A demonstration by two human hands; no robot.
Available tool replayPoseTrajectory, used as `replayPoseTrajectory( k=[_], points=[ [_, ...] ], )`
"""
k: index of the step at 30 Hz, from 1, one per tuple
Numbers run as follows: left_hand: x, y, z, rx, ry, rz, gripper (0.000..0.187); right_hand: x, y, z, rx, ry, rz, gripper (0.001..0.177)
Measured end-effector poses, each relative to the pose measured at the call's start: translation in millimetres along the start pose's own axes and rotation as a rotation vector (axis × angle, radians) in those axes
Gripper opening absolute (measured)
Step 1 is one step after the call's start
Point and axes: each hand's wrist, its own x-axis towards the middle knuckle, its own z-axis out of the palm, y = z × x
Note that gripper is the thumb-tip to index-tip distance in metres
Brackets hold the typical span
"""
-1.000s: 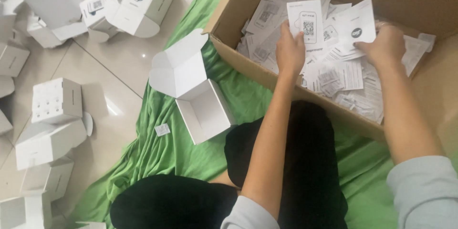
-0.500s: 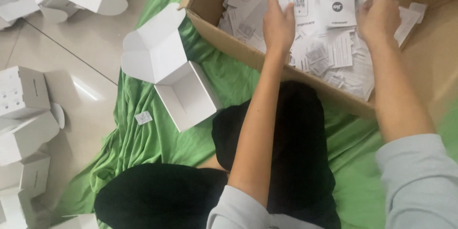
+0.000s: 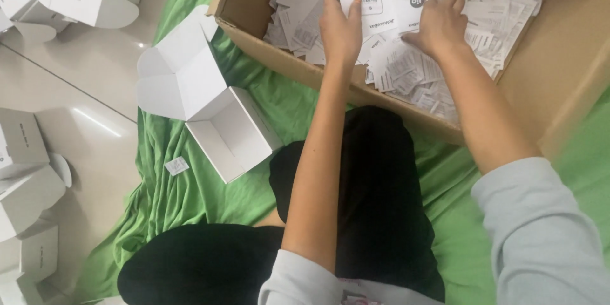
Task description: The person packages products by retrieving cardboard inserts from a basket, placing them inside white boxes, adding printed manuals from a large box, and then closing the boxes.
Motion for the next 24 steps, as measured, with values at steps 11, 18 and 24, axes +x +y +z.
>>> replayPoseTrajectory(
  k=[11,18,24],
  points=[
    [-4,6,-4,0.037,0.009,0.028,0.041,0,-16,18,-0.154,0.062,-0.301,0.111],
    [-11,17,-8,-0.026,-0.001,-0.011,0.04,-2,-21,9,-0.362,0.128,-0.327,0.065],
    [-8,22,-13,0.01,0.006,-0.017,0.04,-21,0,-66,0.054,0.103,-0.156,0.057]
  ],
)
